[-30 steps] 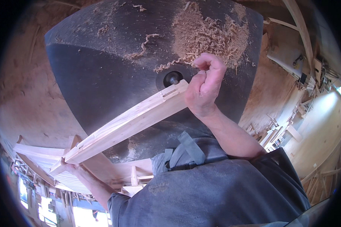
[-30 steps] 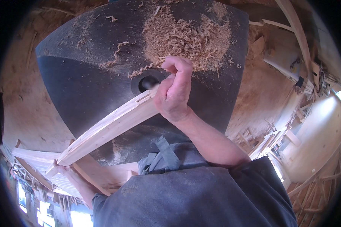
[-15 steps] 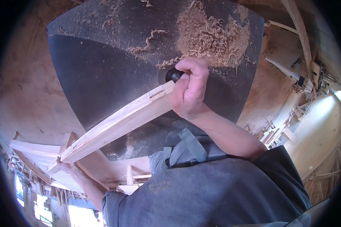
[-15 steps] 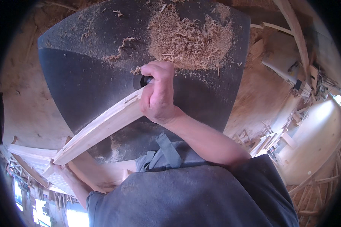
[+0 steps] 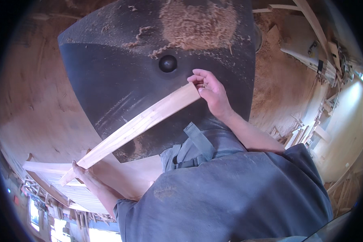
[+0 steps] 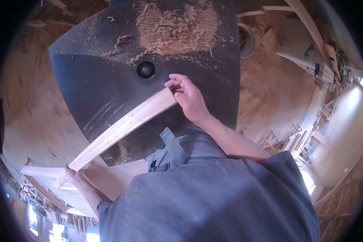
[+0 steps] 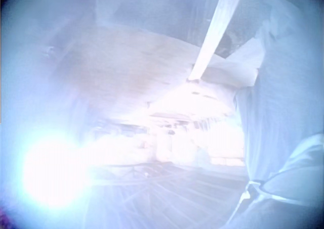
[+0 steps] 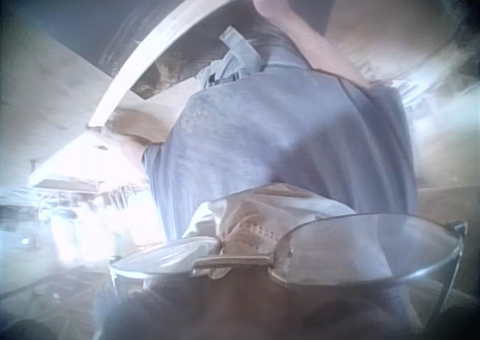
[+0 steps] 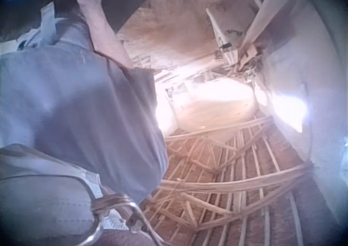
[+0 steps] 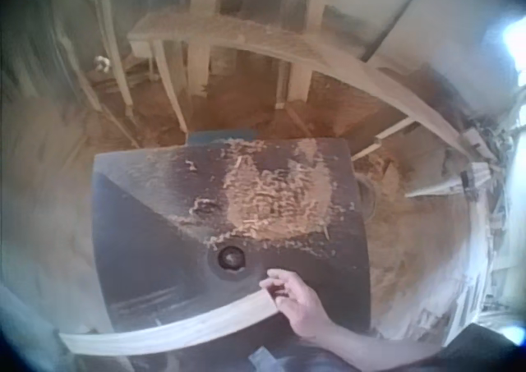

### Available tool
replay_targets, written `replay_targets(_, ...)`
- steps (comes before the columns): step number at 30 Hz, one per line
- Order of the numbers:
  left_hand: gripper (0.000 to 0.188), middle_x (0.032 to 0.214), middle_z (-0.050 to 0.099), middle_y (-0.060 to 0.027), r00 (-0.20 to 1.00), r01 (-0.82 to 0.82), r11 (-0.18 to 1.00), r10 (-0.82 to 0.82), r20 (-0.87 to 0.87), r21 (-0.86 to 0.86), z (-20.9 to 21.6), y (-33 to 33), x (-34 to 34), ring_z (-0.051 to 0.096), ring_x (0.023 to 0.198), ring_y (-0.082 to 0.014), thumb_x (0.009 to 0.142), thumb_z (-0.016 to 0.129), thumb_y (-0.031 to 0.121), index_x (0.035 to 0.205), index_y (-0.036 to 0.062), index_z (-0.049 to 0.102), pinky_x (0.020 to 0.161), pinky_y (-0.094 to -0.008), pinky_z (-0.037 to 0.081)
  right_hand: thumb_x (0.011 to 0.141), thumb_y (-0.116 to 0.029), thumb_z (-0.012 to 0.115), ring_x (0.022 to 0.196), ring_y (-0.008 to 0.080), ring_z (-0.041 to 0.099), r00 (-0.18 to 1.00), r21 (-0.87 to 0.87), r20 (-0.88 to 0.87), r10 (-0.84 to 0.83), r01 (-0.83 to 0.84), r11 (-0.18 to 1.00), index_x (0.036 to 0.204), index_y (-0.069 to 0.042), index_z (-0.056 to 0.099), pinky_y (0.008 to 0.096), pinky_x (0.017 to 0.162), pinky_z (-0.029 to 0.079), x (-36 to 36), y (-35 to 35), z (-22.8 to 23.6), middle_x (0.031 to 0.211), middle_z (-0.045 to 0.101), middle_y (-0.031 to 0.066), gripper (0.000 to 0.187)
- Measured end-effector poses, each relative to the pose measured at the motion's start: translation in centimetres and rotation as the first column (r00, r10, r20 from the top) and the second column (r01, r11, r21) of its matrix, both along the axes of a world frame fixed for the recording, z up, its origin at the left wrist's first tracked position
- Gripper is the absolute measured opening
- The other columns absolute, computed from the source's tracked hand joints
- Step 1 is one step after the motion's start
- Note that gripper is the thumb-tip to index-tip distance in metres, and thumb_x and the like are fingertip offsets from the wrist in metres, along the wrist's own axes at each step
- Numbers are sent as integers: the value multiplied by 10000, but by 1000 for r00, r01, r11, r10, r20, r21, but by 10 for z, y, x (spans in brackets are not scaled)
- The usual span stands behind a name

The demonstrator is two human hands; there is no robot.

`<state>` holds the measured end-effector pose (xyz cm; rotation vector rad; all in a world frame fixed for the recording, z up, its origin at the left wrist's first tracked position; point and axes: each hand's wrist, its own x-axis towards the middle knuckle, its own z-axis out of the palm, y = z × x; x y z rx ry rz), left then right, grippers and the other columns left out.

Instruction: The person sands long curved and short straight wood pieces by holding them against a stationary sanding machine, then carries them to a table and sorts them into piles.

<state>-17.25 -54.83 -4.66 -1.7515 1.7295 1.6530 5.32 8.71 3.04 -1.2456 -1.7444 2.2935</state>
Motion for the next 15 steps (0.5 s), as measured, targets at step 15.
replay_targets(15, 535, 1251, 630, -138, 982, 25, 998, -33, -185, -49, 32, 30, 34, 648, 1088, -355, 911, 653, 441, 1323, 125, 525, 875, -552, 545, 797, 63, 667, 1220, 204, 551, 983, -85, -177, 47, -62, 994, 1454, 10, 422, 343, 1055, 453, 79, 12, 16, 1346, 559, 149, 703)
